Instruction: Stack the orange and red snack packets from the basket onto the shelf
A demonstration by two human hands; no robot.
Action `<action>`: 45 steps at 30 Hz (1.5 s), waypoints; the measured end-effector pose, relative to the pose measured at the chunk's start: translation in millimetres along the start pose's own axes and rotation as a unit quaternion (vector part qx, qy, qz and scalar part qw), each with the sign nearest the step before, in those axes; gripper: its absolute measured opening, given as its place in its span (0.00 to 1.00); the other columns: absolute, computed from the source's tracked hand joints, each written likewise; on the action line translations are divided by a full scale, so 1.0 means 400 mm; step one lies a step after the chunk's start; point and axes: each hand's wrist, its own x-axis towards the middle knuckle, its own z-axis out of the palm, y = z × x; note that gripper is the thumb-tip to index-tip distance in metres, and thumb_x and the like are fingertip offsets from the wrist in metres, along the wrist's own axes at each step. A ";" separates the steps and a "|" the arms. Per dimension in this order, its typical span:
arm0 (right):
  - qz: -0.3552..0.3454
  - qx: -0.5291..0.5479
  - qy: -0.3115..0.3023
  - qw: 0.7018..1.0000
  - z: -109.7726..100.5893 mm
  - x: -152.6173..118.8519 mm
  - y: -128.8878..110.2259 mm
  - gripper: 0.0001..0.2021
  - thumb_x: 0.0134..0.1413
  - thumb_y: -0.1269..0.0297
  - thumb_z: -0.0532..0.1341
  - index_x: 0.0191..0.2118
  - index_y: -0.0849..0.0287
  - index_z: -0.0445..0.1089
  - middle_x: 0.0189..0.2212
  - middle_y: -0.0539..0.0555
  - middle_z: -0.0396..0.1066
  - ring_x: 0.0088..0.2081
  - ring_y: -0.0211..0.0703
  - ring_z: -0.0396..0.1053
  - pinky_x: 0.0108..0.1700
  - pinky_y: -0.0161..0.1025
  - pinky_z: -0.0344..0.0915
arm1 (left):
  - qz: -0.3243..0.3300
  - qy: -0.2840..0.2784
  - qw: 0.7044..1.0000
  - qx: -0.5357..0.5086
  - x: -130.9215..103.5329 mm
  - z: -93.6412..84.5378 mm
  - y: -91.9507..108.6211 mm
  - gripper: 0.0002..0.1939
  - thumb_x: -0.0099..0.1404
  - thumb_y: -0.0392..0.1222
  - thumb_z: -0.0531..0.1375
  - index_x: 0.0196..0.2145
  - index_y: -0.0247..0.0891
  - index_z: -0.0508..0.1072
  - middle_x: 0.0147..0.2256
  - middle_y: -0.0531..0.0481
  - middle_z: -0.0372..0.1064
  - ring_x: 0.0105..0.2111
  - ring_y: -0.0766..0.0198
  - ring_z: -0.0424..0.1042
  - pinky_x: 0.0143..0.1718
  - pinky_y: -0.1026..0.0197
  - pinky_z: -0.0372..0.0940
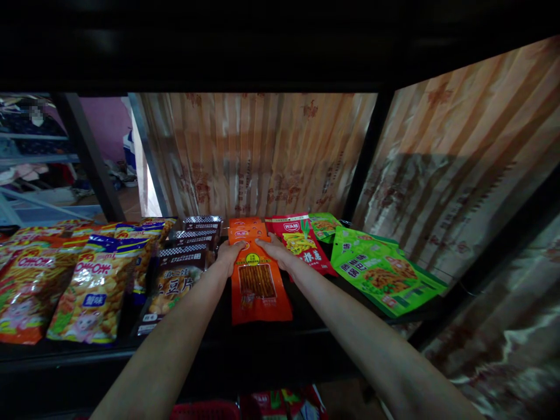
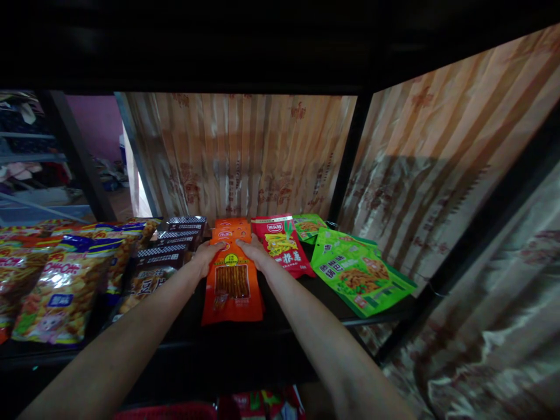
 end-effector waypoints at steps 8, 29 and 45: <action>0.023 0.012 -0.021 0.999 -0.001 0.002 0.002 0.33 0.49 0.62 0.64 0.60 0.57 0.54 0.50 0.58 0.71 0.45 0.43 0.73 0.45 0.39 0.70 | 0.001 -0.020 1.000 -0.004 0.012 -0.008 -0.004 0.16 0.50 0.24 0.63 0.37 0.33 0.71 0.23 0.49 0.73 0.22 0.61 0.74 0.31 0.57 0.72; -0.013 0.006 -0.047 0.999 0.012 0.005 0.025 0.23 0.50 0.65 0.61 0.54 0.55 0.64 0.43 0.51 0.75 0.41 0.42 0.74 0.43 0.38 0.72 | -0.007 -0.012 0.997 0.076 0.032 -0.018 -0.003 0.18 0.45 0.23 0.63 0.36 0.33 0.73 0.25 0.49 0.75 0.27 0.58 0.76 0.32 0.58 0.72; -0.046 -0.003 -0.043 0.998 0.028 0.024 0.050 0.20 0.47 0.64 0.63 0.49 0.54 0.68 0.40 0.50 0.77 0.41 0.44 0.74 0.43 0.40 0.71 | 0.012 0.009 0.989 0.144 0.048 -0.020 0.002 0.15 0.44 0.24 0.62 0.32 0.34 0.74 0.29 0.44 0.76 0.30 0.55 0.76 0.28 0.61 0.69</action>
